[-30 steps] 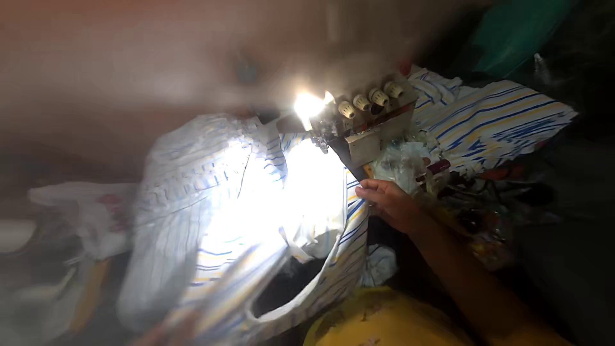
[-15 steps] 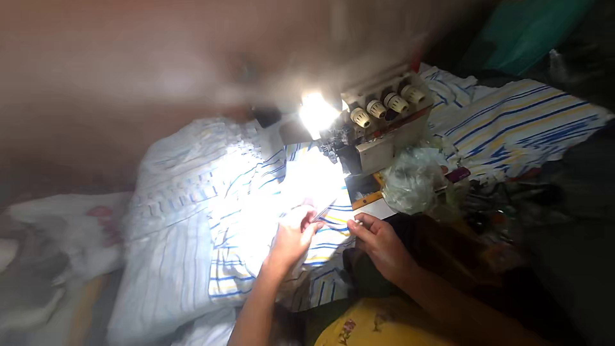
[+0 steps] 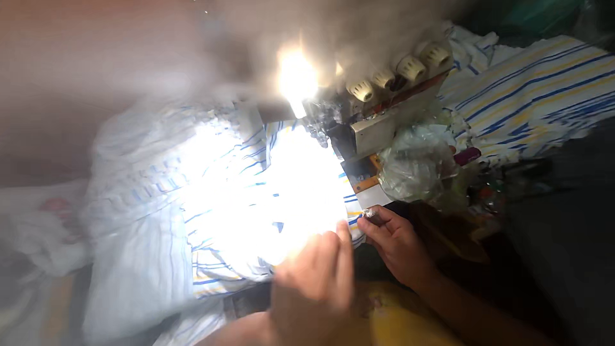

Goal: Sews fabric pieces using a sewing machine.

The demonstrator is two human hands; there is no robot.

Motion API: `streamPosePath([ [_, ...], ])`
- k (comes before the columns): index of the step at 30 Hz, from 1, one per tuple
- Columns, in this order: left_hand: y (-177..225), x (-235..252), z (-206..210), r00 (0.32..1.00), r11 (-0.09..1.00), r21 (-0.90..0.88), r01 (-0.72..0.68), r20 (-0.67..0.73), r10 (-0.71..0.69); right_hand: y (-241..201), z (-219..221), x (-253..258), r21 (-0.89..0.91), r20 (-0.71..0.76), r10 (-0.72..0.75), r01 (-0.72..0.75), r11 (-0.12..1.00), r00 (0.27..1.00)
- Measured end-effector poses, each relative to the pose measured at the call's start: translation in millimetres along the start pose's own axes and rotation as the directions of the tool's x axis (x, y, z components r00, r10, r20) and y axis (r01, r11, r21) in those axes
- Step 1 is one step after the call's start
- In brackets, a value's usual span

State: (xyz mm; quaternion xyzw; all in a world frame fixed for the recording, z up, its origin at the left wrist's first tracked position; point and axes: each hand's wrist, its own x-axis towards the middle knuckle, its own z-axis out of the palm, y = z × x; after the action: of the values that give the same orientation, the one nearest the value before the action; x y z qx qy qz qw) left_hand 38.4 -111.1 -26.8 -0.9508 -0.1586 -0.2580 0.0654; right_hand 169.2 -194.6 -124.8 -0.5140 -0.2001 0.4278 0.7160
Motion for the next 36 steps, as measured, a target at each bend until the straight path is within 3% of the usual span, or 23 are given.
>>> streamPosePath([
  [4, 22.0, -3.3, 27.7, 0.992, 0.978, 0.195, -0.078, 0.112, 0.057, 2.3, -2.4, 6.5, -0.012, 0.011, -0.081, 0.081, 0.997, 0.997],
  [13, 24.1, 29.1, 48.8, 0.984, 0.918, 0.388, 0.083, 0.116, -0.138, -13.5, 10.7, 42.3, -0.082, 0.012, -0.147, 0.147, 0.986, 0.989],
  [22, 29.2, 51.8, 51.0, 0.924, 0.896, 0.411, 0.17, 0.249, -0.29, -25.3, 16.7, 64.1, -0.173, 0.056, -0.178, 0.185, 0.967, 0.982],
  [25, 30.6, 48.3, 51.2, 0.94, 0.91, 0.364, 0.198, 0.193, -0.282, -28.2, 13.4, 62.4, -0.238, 0.069, -0.182, 0.193, 0.952, 0.981],
  [30, 25.1, 29.1, 55.4, 0.979, 0.945, 0.263, 0.196, 0.011, -0.206, -19.3, -2.9, 56.4, -0.423, 0.134, -0.344, 0.367, 0.828, 0.929],
  [36, 22.7, 2.3, 57.4, 0.983, 0.983, 0.11, 0.145, -0.126, -0.131, -20.0, -16.5, 41.8, -0.487, 0.15, -0.291, 0.327, 0.81, 0.945],
])
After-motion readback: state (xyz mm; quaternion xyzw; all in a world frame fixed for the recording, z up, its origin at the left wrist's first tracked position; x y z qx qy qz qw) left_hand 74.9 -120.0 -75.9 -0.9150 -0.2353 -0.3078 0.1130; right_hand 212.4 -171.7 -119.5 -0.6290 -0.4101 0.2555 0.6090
